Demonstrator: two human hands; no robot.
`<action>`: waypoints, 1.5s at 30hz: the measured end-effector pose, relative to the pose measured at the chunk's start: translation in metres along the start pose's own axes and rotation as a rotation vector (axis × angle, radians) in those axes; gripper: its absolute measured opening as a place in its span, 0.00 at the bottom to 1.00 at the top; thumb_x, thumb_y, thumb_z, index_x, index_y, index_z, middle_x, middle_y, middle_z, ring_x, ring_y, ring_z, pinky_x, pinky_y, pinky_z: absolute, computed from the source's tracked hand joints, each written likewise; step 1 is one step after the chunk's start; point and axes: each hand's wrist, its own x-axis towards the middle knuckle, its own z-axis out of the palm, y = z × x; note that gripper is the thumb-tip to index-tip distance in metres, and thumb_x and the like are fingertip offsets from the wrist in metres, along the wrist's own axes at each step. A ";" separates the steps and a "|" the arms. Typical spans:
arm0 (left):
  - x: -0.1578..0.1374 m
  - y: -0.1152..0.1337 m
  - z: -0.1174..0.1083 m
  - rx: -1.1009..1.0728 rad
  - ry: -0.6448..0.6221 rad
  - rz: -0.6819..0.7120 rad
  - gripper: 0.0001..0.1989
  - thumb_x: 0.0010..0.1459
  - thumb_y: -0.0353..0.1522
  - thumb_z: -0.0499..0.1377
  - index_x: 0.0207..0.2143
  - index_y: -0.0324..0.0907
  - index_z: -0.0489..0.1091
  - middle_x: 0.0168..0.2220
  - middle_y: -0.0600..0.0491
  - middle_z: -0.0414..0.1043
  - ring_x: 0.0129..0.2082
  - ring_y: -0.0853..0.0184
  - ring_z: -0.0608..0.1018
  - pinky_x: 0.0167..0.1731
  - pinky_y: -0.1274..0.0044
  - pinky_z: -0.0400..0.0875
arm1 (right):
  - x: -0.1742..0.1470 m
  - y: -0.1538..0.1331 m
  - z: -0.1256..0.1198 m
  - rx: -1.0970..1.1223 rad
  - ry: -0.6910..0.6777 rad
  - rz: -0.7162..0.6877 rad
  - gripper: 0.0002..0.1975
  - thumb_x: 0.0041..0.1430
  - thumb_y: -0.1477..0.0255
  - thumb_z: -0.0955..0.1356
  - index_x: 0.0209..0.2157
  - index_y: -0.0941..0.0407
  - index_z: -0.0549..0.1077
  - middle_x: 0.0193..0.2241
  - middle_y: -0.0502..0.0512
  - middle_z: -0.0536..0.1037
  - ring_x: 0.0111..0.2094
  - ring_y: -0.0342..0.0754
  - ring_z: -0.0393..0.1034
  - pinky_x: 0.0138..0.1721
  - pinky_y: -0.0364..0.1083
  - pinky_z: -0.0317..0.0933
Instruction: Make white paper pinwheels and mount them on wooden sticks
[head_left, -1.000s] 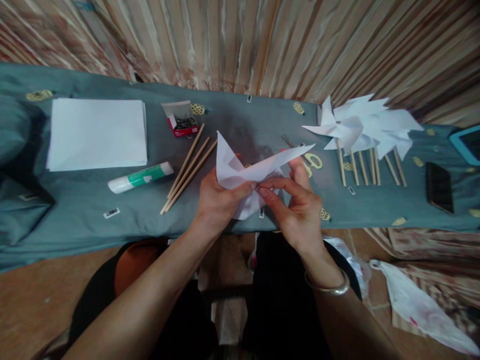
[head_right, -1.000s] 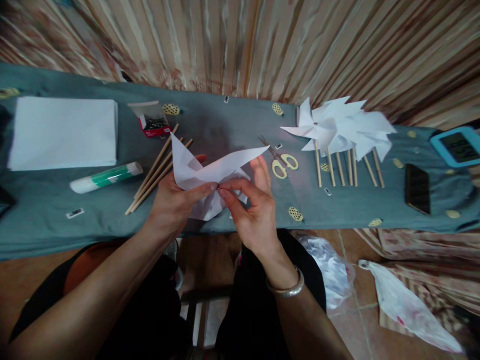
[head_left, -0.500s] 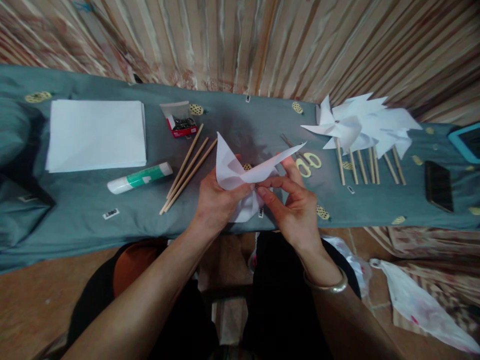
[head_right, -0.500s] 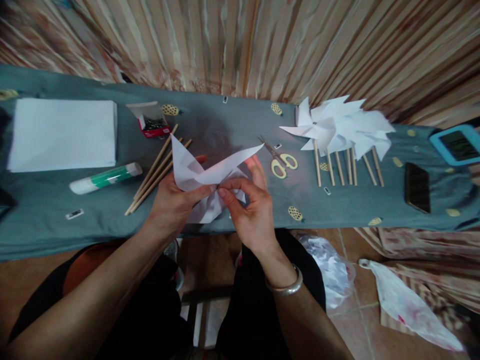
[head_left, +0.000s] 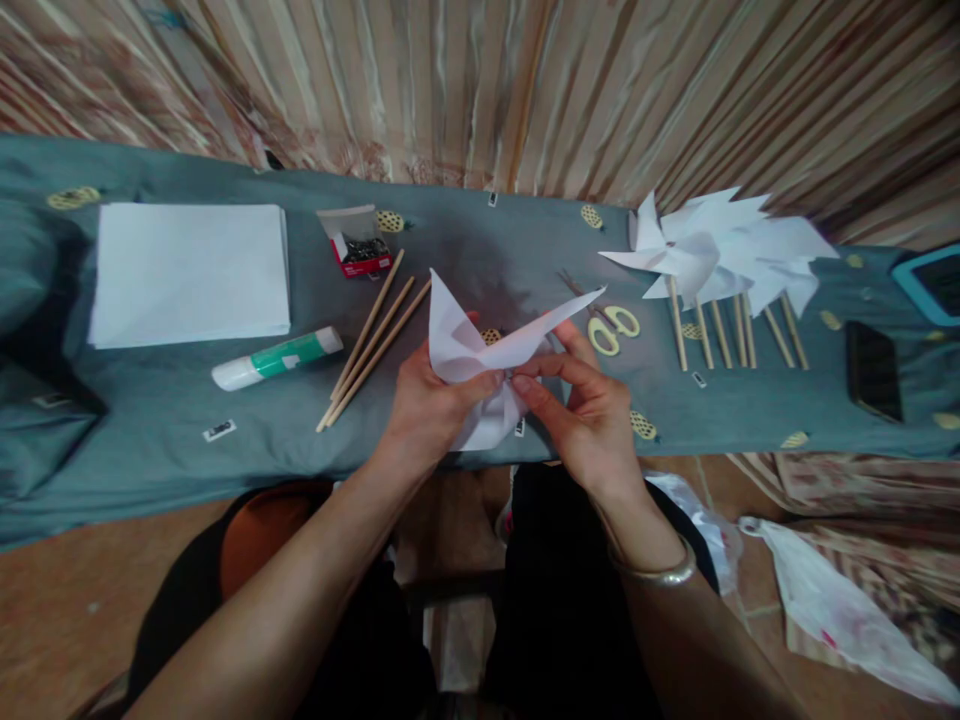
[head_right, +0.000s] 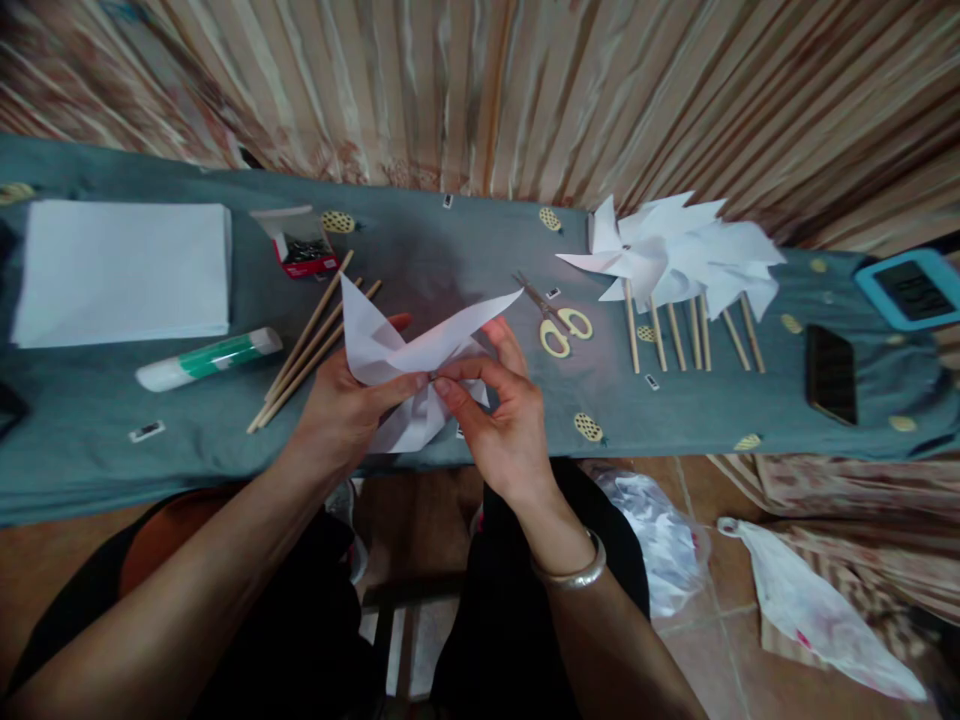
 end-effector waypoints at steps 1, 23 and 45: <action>0.000 0.000 0.000 -0.002 0.004 0.000 0.29 0.36 0.29 0.72 0.44 0.38 0.73 0.31 0.56 0.77 0.29 0.70 0.77 0.33 0.78 0.72 | 0.000 0.000 0.000 0.001 -0.003 -0.008 0.00 0.53 0.70 0.72 0.30 0.50 0.77 0.56 0.51 0.71 0.63 0.54 0.58 0.65 0.60 0.47; 0.001 -0.002 0.000 -0.024 0.033 -0.007 0.31 0.34 0.30 0.72 0.45 0.38 0.72 0.31 0.56 0.76 0.29 0.69 0.77 0.34 0.76 0.72 | -0.002 -0.007 0.001 -0.034 0.002 -0.038 0.02 0.54 0.72 0.71 0.30 0.50 0.77 0.56 0.51 0.71 0.59 0.54 0.63 0.64 0.61 0.50; 0.000 0.001 -0.002 0.007 -0.013 -0.002 0.29 0.35 0.30 0.74 0.43 0.40 0.73 0.30 0.56 0.77 0.28 0.69 0.77 0.31 0.78 0.73 | -0.002 -0.003 0.006 -0.006 0.053 0.022 0.00 0.53 0.71 0.71 0.29 0.52 0.77 0.56 0.54 0.71 0.63 0.54 0.59 0.64 0.60 0.49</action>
